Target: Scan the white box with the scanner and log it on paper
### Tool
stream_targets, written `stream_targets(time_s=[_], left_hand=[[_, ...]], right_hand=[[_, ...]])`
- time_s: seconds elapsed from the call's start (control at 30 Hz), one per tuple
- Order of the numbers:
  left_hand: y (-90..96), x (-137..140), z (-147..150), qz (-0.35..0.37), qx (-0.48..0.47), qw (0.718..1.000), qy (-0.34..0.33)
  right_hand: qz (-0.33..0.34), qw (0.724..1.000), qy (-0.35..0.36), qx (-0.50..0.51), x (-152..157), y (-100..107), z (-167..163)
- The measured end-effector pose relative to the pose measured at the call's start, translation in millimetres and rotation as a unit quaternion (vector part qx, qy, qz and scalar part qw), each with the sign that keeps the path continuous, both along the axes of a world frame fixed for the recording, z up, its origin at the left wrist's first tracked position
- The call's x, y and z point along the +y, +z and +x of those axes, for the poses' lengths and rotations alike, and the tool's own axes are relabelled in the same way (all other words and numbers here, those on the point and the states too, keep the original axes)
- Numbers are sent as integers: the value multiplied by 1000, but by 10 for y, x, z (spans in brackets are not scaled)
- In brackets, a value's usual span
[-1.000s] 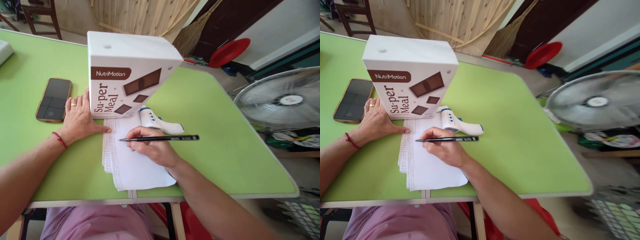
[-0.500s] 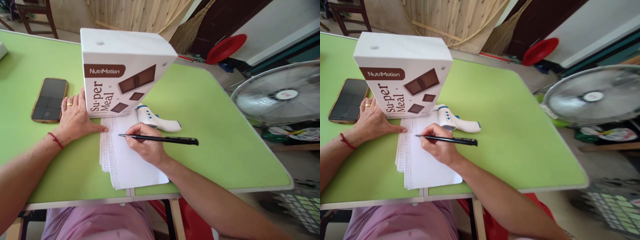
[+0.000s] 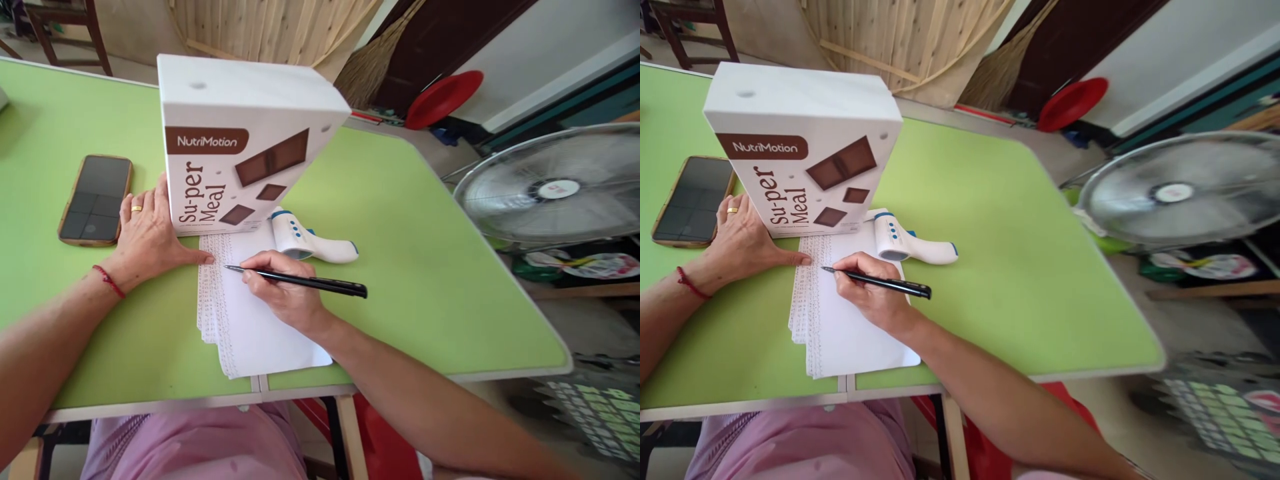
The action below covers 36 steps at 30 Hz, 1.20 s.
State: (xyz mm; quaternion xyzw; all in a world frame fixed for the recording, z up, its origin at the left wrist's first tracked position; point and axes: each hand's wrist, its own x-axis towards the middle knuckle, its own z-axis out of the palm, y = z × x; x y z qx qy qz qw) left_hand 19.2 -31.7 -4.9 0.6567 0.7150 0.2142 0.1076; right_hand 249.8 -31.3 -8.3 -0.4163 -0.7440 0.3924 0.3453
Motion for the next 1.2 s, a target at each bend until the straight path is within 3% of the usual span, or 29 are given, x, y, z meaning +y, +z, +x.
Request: stream_targets(time_s=[0.43,0.8,1.2], left_hand=[[-19,9,-24,4,-14,1000,1],[16,6,-19,-8,-15,1000,1],[87,-3,-6,-48,8,999,2]], right_hand=[[19,999,5,-47,7,-21,-10],[18,1000,-18,-12,7,-9,-27],[54,998,17,-3,29,-56,-2]])
